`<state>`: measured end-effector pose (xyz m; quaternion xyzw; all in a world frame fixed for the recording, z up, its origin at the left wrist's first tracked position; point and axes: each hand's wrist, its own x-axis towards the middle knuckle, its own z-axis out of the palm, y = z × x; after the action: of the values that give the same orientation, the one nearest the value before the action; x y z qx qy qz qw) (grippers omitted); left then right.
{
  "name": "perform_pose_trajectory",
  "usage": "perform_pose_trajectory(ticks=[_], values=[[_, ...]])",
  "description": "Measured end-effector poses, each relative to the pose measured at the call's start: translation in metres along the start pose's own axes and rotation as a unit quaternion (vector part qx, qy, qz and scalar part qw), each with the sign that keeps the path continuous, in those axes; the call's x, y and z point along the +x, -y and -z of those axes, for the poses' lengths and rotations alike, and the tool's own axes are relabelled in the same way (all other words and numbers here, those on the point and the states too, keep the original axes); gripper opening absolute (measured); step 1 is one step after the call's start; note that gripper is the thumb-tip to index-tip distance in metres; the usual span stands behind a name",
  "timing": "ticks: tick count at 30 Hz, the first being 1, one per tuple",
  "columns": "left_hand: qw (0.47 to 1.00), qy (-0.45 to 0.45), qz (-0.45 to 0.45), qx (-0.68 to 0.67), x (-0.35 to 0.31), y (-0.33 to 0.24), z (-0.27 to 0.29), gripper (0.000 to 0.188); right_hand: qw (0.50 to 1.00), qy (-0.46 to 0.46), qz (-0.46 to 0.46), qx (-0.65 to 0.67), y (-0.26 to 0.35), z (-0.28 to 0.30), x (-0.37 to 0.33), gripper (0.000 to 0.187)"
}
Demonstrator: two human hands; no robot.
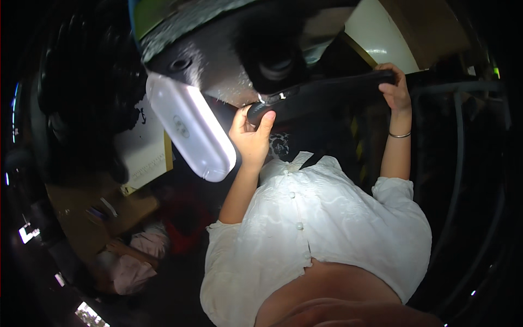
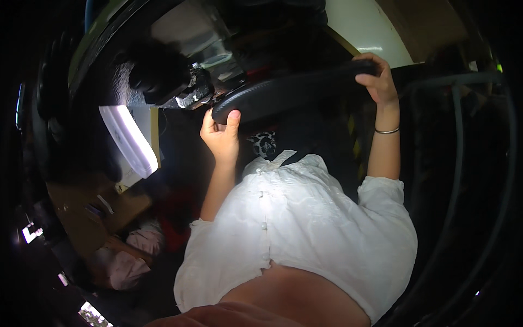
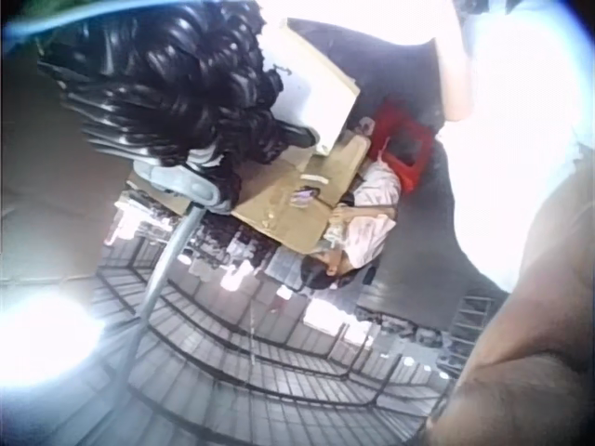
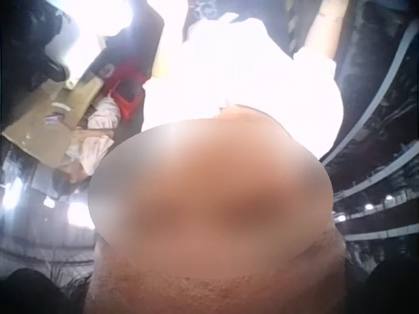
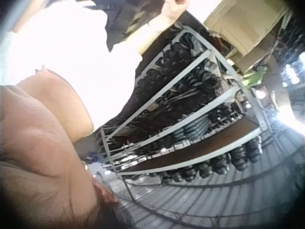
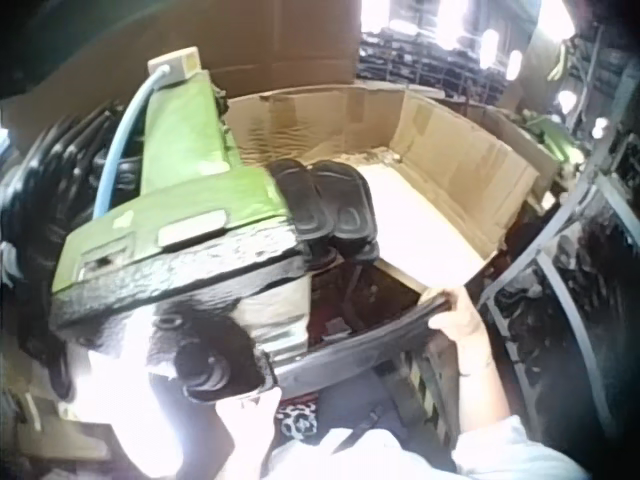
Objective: The person uses a handheld electric polishing machine to buff the surface of black slippers. They hold the slippers with one hand and the machine with the other, repeatedly moving the tool over the footwear.
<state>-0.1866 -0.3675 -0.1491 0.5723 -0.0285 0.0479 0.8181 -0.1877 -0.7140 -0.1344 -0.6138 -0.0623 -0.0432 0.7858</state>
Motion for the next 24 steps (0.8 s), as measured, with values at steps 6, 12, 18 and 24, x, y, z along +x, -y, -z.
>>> perform_pose_trajectory(ticks=[6,12,18,24], values=[[0.998,-0.017,-0.045,0.047,-0.012,0.004,0.016,0.018,0.996,0.079,0.048,0.014,0.033,-0.033,0.055,0.037],[0.995,-0.078,-0.039,0.044,-0.025,0.007,0.046,0.020,0.994,0.093,0.060,-0.021,0.028,-0.083,0.078,0.040],[0.982,-0.094,-0.035,0.163,-0.037,-0.009,0.085,0.021,0.991,0.119,0.026,0.051,0.003,-0.112,0.070,0.042],[0.977,-0.139,-0.064,0.151,-0.035,-0.027,0.117,0.024,0.995,0.088,0.003,-0.043,-0.024,-0.140,0.047,0.034]])
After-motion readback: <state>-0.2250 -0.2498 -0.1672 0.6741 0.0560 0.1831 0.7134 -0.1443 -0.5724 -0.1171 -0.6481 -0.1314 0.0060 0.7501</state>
